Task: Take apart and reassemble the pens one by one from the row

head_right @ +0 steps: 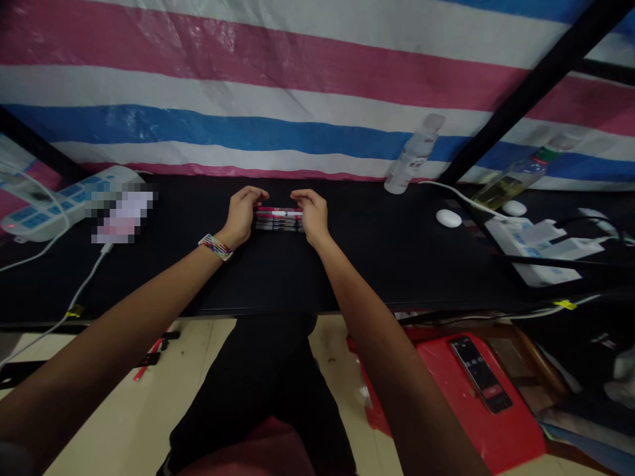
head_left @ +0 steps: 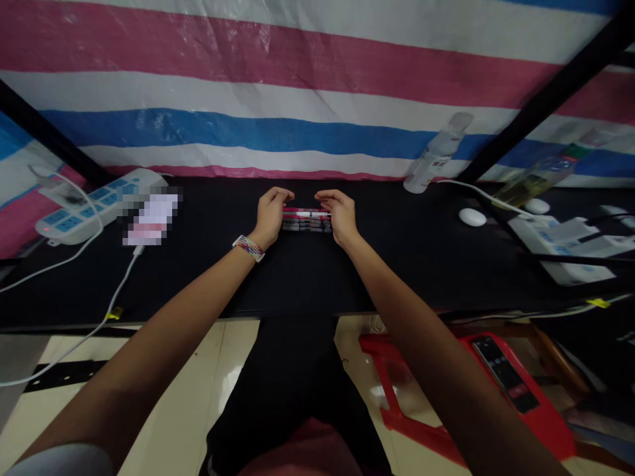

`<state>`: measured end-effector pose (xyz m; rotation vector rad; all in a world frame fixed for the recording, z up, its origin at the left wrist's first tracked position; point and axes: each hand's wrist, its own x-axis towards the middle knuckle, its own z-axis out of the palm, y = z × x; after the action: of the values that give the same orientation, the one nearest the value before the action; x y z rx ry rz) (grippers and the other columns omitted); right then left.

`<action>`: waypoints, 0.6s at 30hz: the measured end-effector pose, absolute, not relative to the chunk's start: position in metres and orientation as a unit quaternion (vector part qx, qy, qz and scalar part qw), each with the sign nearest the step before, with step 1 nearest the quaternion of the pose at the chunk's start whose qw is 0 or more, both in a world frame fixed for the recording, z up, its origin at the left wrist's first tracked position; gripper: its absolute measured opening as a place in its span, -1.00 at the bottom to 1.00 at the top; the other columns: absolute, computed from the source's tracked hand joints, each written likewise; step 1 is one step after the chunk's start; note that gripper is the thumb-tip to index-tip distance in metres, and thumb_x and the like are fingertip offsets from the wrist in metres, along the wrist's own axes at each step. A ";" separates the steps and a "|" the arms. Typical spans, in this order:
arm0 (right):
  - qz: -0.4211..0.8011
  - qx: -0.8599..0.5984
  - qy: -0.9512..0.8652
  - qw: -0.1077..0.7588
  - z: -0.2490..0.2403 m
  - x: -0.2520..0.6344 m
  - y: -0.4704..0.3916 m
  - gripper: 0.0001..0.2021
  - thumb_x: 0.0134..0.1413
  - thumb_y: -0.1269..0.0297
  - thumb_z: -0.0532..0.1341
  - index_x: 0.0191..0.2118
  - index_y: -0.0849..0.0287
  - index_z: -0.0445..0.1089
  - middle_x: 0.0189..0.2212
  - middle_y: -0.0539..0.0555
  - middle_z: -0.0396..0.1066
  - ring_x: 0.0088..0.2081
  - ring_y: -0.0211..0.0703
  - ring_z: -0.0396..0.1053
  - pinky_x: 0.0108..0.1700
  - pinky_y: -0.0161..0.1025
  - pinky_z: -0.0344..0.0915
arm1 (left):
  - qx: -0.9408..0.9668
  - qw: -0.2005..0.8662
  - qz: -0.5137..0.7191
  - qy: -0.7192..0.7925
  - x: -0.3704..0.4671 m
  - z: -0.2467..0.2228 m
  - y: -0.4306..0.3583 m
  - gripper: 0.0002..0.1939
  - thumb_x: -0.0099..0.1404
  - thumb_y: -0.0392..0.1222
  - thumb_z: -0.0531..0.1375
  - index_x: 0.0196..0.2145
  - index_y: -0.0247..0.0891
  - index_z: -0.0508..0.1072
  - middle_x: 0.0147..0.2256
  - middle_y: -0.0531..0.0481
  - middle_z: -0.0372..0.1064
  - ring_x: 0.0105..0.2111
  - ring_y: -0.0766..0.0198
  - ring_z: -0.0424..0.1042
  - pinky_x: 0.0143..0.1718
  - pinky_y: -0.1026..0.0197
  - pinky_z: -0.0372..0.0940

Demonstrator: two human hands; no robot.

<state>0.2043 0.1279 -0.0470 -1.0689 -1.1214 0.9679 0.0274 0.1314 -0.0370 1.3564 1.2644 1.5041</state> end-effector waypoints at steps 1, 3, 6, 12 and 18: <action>0.404 -0.468 -0.504 0.603 -0.047 0.204 0.128 -0.76 0.16 0.42 0.15 -0.27 0.06 0.58 -0.15 0.06 0.68 0.02 -0.07 0.62 0.27 0.04 0.45 | 0.528 0.368 0.586 0.493 0.027 -0.037 0.132 -0.82 0.35 -0.27 0.14 -0.39 -0.14 0.49 -0.25 -0.04 0.60 -0.13 0.14 0.57 0.03 0.06 0.43; 0.369 -0.479 -0.543 0.583 -0.047 0.203 0.127 -0.73 0.15 0.44 0.13 -0.29 0.04 0.58 -0.19 0.06 0.68 -0.02 -0.05 0.61 0.24 0.03 0.47 | 0.529 0.362 0.590 0.490 0.027 -0.037 0.131 -0.81 0.35 -0.29 0.14 -0.41 -0.13 0.49 -0.29 -0.04 0.59 -0.15 0.14 0.56 0.05 0.04 0.44; 0.340 -0.484 -0.576 0.564 -0.047 0.204 0.124 -0.70 0.15 0.47 0.11 -0.29 0.04 0.59 -0.20 0.06 0.68 -0.05 -0.04 0.61 0.20 0.02 0.47 | 0.534 0.352 0.597 0.483 0.027 -0.038 0.129 -0.78 0.35 -0.30 0.14 -0.42 -0.13 0.50 -0.30 -0.03 0.58 -0.18 0.16 0.55 0.07 0.04 0.43; 0.323 -0.492 -0.598 0.544 -0.042 0.206 0.120 -0.71 0.11 0.49 0.11 -0.29 0.05 0.58 -0.19 0.06 0.69 -0.06 -0.02 0.61 0.14 -0.03 0.47 | 0.578 0.324 0.570 0.486 0.027 -0.034 0.122 -0.77 0.39 -0.25 0.16 -0.41 -0.14 0.54 -0.32 -0.01 0.57 -0.18 0.12 0.54 0.03 0.04 0.41; 0.286 -0.512 -0.636 0.501 -0.035 0.208 0.114 -0.70 0.09 0.49 0.12 -0.35 0.04 0.60 -0.26 0.03 0.67 -0.17 -0.02 0.57 0.03 -0.04 0.45 | 0.627 0.294 0.529 0.490 0.032 -0.026 0.110 -0.77 0.39 -0.30 0.15 -0.40 -0.17 0.54 -0.33 0.00 0.57 -0.22 0.13 0.51 -0.05 0.08 0.36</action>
<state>0.2075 0.1137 -0.0352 -1.2390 -1.5380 0.6924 0.0322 0.1102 -0.0256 1.6700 1.3055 1.4094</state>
